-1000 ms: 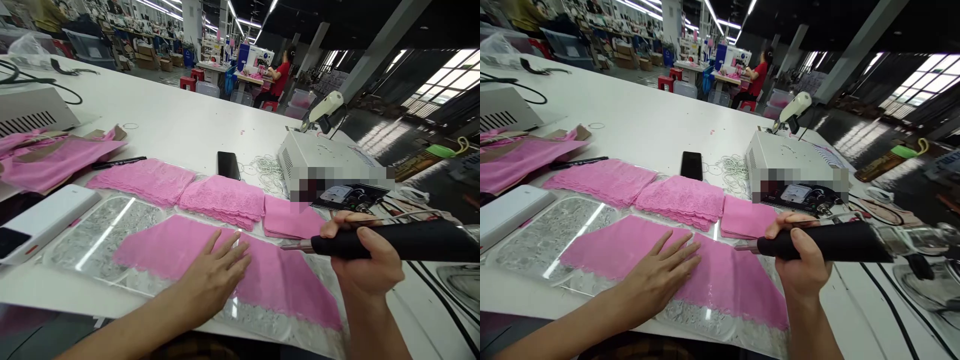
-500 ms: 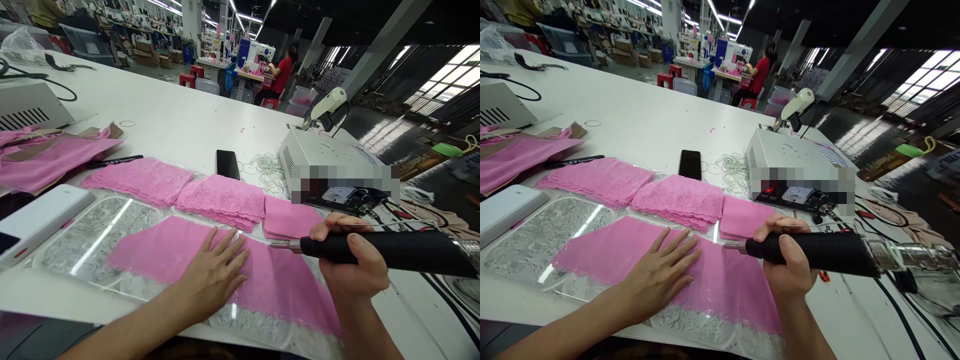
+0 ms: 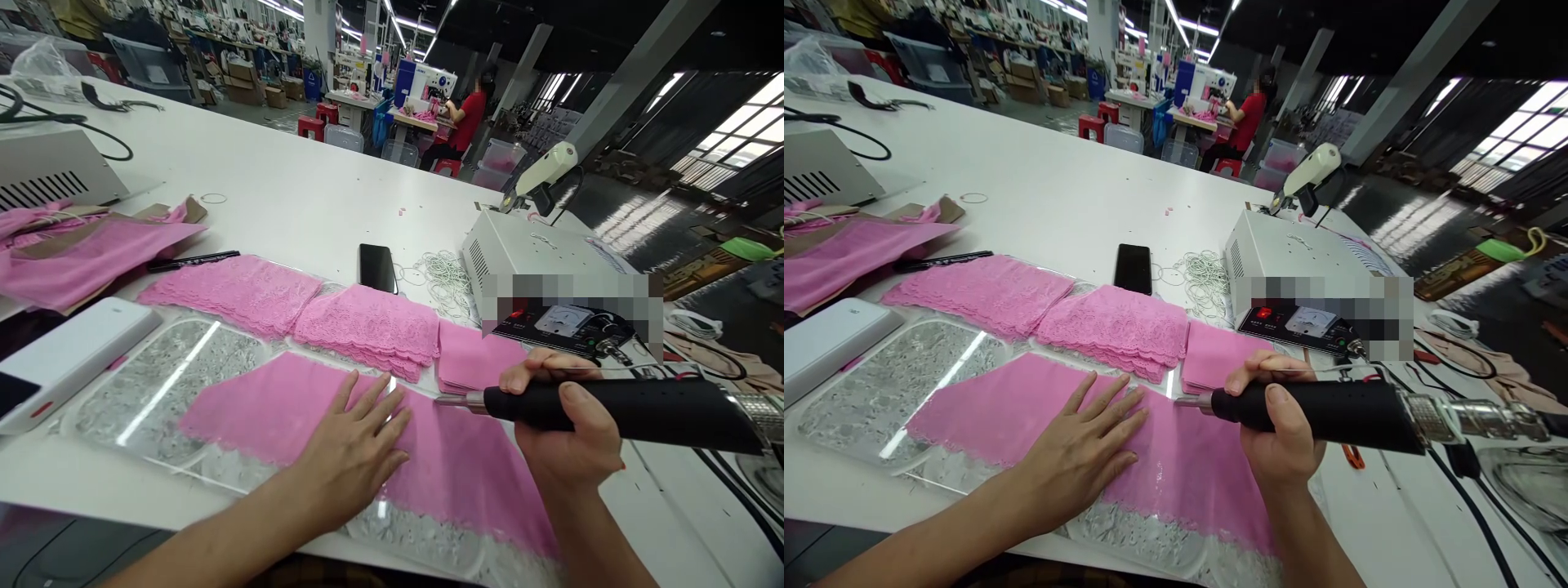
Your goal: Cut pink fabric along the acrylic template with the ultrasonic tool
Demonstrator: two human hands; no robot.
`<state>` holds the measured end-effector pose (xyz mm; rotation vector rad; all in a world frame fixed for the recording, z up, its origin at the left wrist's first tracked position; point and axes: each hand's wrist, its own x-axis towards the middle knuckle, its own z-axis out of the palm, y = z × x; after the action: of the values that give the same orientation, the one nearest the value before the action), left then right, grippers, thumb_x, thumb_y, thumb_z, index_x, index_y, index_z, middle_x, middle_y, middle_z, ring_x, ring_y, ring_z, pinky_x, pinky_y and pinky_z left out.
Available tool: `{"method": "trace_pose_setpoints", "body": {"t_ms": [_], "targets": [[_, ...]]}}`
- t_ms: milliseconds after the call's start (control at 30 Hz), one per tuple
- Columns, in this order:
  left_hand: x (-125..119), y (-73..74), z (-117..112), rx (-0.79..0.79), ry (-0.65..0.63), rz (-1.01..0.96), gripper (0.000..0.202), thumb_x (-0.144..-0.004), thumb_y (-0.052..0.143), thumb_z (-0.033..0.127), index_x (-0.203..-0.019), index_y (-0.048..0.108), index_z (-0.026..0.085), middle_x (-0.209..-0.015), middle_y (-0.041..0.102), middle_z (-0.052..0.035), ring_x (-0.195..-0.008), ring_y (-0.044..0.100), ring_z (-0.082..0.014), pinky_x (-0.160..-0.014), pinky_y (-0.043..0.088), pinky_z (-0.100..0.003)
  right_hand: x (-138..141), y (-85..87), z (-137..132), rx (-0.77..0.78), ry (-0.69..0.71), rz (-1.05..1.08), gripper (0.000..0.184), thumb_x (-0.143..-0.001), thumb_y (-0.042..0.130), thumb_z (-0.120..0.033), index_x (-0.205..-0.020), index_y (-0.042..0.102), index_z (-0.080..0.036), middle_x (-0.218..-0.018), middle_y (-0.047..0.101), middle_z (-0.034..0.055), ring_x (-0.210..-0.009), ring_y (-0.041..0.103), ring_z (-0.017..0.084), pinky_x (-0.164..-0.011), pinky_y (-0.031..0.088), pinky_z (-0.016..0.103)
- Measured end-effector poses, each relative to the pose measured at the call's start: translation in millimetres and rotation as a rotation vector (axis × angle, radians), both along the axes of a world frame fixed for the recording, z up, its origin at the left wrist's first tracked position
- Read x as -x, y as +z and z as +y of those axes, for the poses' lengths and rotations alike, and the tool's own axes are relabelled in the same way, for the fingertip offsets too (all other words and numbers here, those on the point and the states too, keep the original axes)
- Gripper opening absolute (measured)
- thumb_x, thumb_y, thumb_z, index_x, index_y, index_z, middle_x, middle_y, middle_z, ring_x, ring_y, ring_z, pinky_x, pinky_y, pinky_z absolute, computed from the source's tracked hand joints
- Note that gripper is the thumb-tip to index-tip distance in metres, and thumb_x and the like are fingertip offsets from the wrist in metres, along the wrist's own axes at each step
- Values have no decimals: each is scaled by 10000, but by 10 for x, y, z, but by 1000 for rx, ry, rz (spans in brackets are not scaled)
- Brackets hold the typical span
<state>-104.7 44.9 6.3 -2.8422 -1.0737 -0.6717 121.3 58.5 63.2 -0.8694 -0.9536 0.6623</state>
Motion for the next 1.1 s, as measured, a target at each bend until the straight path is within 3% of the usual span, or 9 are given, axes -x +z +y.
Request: {"method": "trace_pose_setpoints", "body": {"t_ms": [400,700,1100], "targets": [[21,4,13,-18,-16,23,372,-1021,420,385,-1272,604,181,-1383,582,-66,-1348,463,-310,-1142,284,-548,50,28,31,-16,52,-47,90,-712,628,-276,-746,610,-195,-763,574,-12,-539,583,123,-548,500,315],[7,-13,34,-104,1,-80,355,-1018,421,383,-1210,655,197,-1335,623,-48,-1325,494,-269,-1204,182,-493,-259,164,-53,-6,-57,-52,112,-667,580,-273,-712,614,-176,-716,559,-1,-496,558,130,-495,452,303],[48,-2,56,-105,-12,-46,339,-1009,446,366,-1204,659,187,-1317,634,-56,-1313,503,-283,-1201,198,-503,-230,119,-41,6,-36,-82,99,-696,595,-279,-723,629,-189,-711,571,0,-509,555,140,-512,440,310]]}}
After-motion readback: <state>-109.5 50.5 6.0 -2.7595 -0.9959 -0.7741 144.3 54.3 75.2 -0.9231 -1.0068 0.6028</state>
